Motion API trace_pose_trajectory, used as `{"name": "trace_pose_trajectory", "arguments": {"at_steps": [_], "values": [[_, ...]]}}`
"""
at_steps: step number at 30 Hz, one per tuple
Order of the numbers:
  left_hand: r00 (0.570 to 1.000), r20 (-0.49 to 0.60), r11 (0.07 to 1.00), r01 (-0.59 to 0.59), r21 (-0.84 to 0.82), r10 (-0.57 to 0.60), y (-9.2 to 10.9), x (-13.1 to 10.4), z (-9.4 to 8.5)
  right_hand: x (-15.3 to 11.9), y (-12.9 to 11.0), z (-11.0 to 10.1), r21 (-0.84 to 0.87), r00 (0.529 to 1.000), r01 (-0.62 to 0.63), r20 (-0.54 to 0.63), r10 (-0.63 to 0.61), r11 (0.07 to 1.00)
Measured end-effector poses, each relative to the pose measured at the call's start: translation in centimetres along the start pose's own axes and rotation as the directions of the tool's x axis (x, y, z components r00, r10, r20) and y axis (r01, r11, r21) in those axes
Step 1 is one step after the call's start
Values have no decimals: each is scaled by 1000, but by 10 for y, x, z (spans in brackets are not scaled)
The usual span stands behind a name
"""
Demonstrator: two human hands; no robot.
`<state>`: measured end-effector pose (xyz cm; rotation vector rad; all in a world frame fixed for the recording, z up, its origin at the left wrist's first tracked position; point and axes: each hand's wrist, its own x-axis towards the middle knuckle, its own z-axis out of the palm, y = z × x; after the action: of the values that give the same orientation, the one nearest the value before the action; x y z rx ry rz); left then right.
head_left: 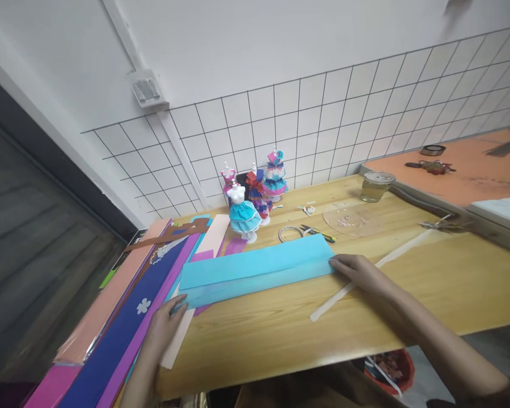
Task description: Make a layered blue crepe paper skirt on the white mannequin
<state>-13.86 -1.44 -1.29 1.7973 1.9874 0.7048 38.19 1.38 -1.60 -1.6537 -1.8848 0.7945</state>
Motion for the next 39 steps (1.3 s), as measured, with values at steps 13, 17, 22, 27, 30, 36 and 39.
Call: {"name": "trace_pose_trajectory", "arguments": {"at_steps": [13,17,22,27,30,36,39], "values": [[997,-71,992,32,-118,-40,11,5,-1,-2,8,-1,-14,993,-81,-82,79,997],[995,-80,988,43,-145,-55,9,11,1,-3,14,0,-78,989,-128,-83,121,989],[995,-95,984,7,-176,-24,4,17,6,-1,22,3,-98,980,-144,-155,128,985],[995,-103,979,-20,-203,-1,4,17,11,2,22,3,-139,971,-179,-187,151,974],[996,-86,978,-25,-209,7,6,14,11,5,20,0,-154,969,-182,-195,151,971],[998,-61,983,-18,-182,7,2,14,16,12,27,3,-297,973,-192,-178,143,935],[998,-56,987,-17,-159,9,-1,15,21,14,33,6,-392,979,-174,-166,116,903]]}}
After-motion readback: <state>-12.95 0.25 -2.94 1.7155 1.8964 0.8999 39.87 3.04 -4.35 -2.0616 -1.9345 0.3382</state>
